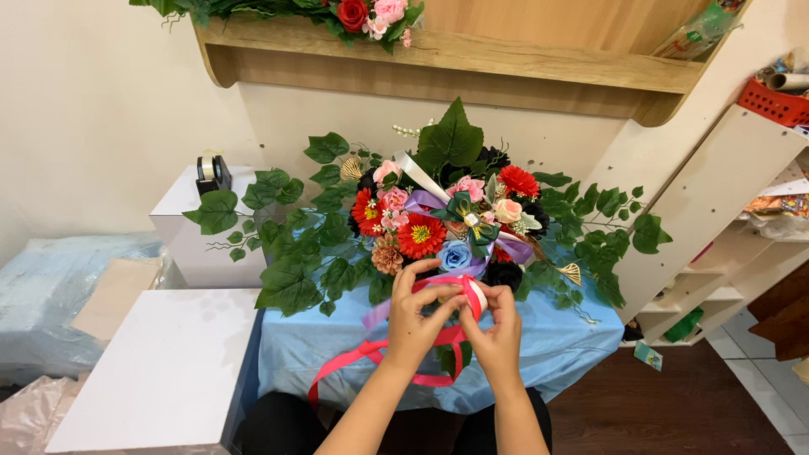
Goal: The person wraps a pink ribbon around the base of a floral arrangement and secures it using adhesive tape.
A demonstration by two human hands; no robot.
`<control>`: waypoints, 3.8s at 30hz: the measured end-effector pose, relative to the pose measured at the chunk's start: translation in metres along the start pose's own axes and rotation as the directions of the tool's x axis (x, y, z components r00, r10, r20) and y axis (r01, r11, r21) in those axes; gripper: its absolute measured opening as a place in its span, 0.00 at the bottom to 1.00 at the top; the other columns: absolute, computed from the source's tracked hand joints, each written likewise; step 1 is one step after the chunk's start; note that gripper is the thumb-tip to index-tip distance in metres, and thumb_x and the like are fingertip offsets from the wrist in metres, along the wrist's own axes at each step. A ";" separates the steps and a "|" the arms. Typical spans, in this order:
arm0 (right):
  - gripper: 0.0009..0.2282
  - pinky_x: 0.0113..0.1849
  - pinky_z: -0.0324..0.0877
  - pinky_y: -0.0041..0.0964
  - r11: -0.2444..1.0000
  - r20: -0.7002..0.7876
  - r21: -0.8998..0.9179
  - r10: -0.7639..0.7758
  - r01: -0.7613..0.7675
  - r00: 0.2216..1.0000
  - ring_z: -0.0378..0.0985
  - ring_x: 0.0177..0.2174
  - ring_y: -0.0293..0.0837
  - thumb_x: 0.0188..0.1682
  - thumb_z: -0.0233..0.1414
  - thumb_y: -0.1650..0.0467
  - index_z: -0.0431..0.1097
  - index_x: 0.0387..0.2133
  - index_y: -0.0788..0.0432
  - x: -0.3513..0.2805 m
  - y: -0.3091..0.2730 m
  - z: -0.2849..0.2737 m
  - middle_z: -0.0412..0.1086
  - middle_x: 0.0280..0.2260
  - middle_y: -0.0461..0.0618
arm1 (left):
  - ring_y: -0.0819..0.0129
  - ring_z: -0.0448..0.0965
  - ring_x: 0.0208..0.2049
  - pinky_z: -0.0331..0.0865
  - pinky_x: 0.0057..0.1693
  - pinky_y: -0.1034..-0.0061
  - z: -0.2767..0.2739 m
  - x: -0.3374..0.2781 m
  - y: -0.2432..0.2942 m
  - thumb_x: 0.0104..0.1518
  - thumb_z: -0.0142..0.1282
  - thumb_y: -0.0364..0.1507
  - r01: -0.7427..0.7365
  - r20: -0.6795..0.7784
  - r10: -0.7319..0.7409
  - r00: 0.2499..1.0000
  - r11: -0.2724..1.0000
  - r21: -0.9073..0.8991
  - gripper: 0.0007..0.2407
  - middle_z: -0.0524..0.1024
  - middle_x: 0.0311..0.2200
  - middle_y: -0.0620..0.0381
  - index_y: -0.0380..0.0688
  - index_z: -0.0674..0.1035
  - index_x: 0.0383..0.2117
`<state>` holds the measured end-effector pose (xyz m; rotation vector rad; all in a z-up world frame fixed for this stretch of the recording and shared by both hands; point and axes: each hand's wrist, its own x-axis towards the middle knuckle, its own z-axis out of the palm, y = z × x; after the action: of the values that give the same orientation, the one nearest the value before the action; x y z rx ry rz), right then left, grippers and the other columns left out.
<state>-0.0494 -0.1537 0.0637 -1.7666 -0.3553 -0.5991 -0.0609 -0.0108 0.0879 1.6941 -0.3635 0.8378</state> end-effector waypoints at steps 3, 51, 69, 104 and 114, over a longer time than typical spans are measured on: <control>0.11 0.38 0.71 0.32 0.999 0.003 0.047 0.004 -0.005 1.000 0.79 0.39 0.39 0.48 0.58 0.68 0.68 0.40 0.59 -0.002 0.003 0.006 0.75 0.49 0.54 | 0.60 0.72 0.56 0.65 0.61 0.60 -0.003 -0.002 -0.003 0.56 0.63 0.34 0.016 -0.008 -0.016 1.000 1.000 0.011 0.04 0.74 0.50 0.58 0.54 0.87 0.32; 0.34 0.47 0.74 0.46 0.838 0.184 0.334 0.391 -0.431 0.902 0.66 0.55 0.56 0.48 0.47 0.58 0.44 0.70 0.38 0.130 0.011 0.021 0.34 0.73 0.54 | 0.48 0.80 0.35 0.59 0.60 0.53 -0.154 -0.134 -0.120 0.67 0.36 0.60 -0.001 -0.069 -0.155 0.985 0.403 -0.915 0.35 0.83 0.26 0.45 0.46 0.86 0.21; 0.17 0.26 0.62 0.27 0.875 0.048 0.427 0.229 -0.227 0.972 0.69 0.28 0.35 0.54 0.49 0.59 0.75 0.45 0.58 0.093 0.046 -0.033 0.72 0.35 0.47 | 0.73 0.82 0.37 0.75 0.47 0.81 -0.151 -0.155 -0.167 0.44 0.72 0.28 0.579 -0.198 -0.573 0.795 0.815 -0.033 0.13 0.87 0.36 0.57 0.42 0.86 0.36; 0.38 0.50 0.72 0.42 0.777 0.464 0.615 -0.224 -0.130 0.857 0.75 0.49 0.44 0.45 0.57 0.74 0.46 0.71 0.59 0.033 0.045 -0.021 0.54 0.67 0.51 | 0.62 0.80 0.50 0.71 0.57 0.66 0.007 0.012 -0.043 0.48 0.73 0.34 0.272 0.126 -0.253 0.959 0.949 -0.162 0.19 0.83 0.41 0.54 0.47 0.82 0.46; 0.13 0.42 0.79 0.49 0.718 0.317 0.641 0.074 -0.271 0.945 0.82 0.35 0.47 0.55 0.51 0.72 0.68 0.51 0.65 0.031 0.092 -0.005 0.75 0.39 0.56 | 0.63 0.80 0.42 0.72 0.52 0.63 0.008 -0.015 -0.076 0.53 0.68 0.29 0.279 0.301 -0.215 0.929 0.942 -0.188 0.08 0.82 0.32 0.51 0.39 0.83 0.34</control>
<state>0.0233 -0.1860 0.0082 -1.1341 -0.5135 -0.0480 -0.0206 0.0011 0.0227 1.6004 -0.4078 0.3556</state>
